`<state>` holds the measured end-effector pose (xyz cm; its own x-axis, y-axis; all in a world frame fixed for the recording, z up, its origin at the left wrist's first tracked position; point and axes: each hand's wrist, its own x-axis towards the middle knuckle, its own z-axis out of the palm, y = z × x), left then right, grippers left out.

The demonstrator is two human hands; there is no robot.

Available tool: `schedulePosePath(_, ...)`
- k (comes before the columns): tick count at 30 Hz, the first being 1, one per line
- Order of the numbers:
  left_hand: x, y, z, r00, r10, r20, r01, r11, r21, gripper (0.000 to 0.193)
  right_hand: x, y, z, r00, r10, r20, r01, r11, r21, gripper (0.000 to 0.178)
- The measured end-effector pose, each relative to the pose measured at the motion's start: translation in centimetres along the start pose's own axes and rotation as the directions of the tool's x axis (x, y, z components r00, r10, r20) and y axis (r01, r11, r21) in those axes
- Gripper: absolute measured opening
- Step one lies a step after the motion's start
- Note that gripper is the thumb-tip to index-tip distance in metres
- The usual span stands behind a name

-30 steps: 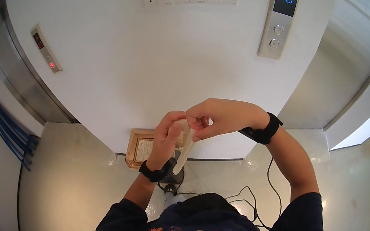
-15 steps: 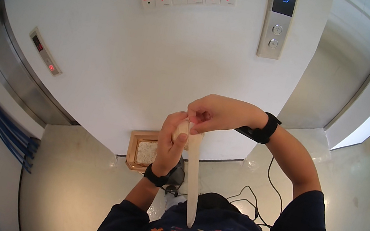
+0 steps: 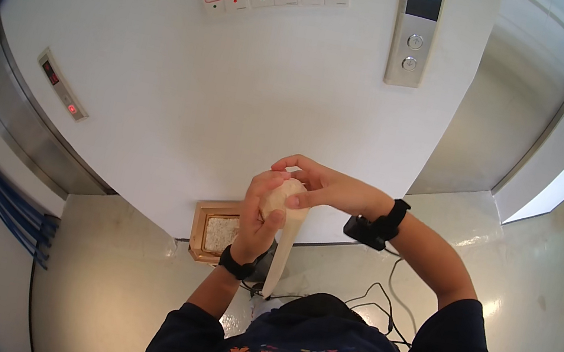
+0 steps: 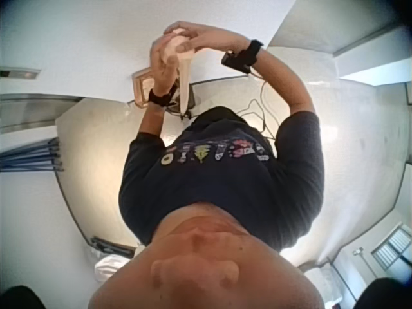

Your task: Cleaning and taping elevator control panels and wall switches.

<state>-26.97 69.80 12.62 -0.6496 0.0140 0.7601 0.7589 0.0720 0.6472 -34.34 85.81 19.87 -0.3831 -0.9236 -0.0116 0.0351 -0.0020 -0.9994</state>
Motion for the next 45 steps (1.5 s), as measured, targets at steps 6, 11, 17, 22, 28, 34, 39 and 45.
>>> schedulePosePath(6,0.3,-0.3,0.2,0.991,-0.127,0.036,0.118,0.976,0.182,0.045,-0.6,2.3,-0.7,0.984,-0.029,-0.178,0.033,0.999,0.02,0.047)
schedulePosePath(11,0.7,1.0,-0.4,0.978,0.054,0.201,-0.167,0.779,0.604,0.043,-0.5,3.8,-1.6,0.948,0.018,-0.317,-0.035,0.998,-0.049,0.048)
schedulePosePath(17,1.3,1.0,0.6,0.949,0.002,0.315,-0.177,0.831,0.527,0.035,-0.8,4.6,-1.3,0.962,0.035,-0.27,-0.047,0.998,-0.038,0.041)
schedulePosePath(22,1.7,0.6,0.3,0.961,-0.051,0.271,-0.079,0.89,0.448,0.034,-1.3,4.7,-1.1,0.982,0.031,-0.187,0.001,0.986,0.167,0.037)
schedulePosePath(28,2.2,0.5,-1.1,0.943,-0.238,0.232,0.126,0.903,0.412,0.034,-2.1,5.5,-1.0,0.985,0.055,-0.163,-0.018,0.975,0.22,0.041)
schedulePosePath(34,2.2,1.1,-0.5,0.959,-0.153,0.239,-0.006,0.83,0.558,0.032,-1.9,6.0,-1.0,0.959,0.038,-0.282,0.009,0.987,0.163,0.047)
schedulePosePath(39,2.1,1.3,0.2,0.96,-0.192,0.205,0.067,0.865,0.497,0.033,-1.8,6.0,-0.8,0.947,0.018,-0.32,0.024,0.992,0.126,0.051)
schedulePosePath(45,2.1,1.0,0.1,0.954,-0.181,0.241,0.047,0.88,0.473,0.038,-2.0,5.6,0.0,0.926,0.036,-0.376,-0.005,0.997,0.082,0.053)
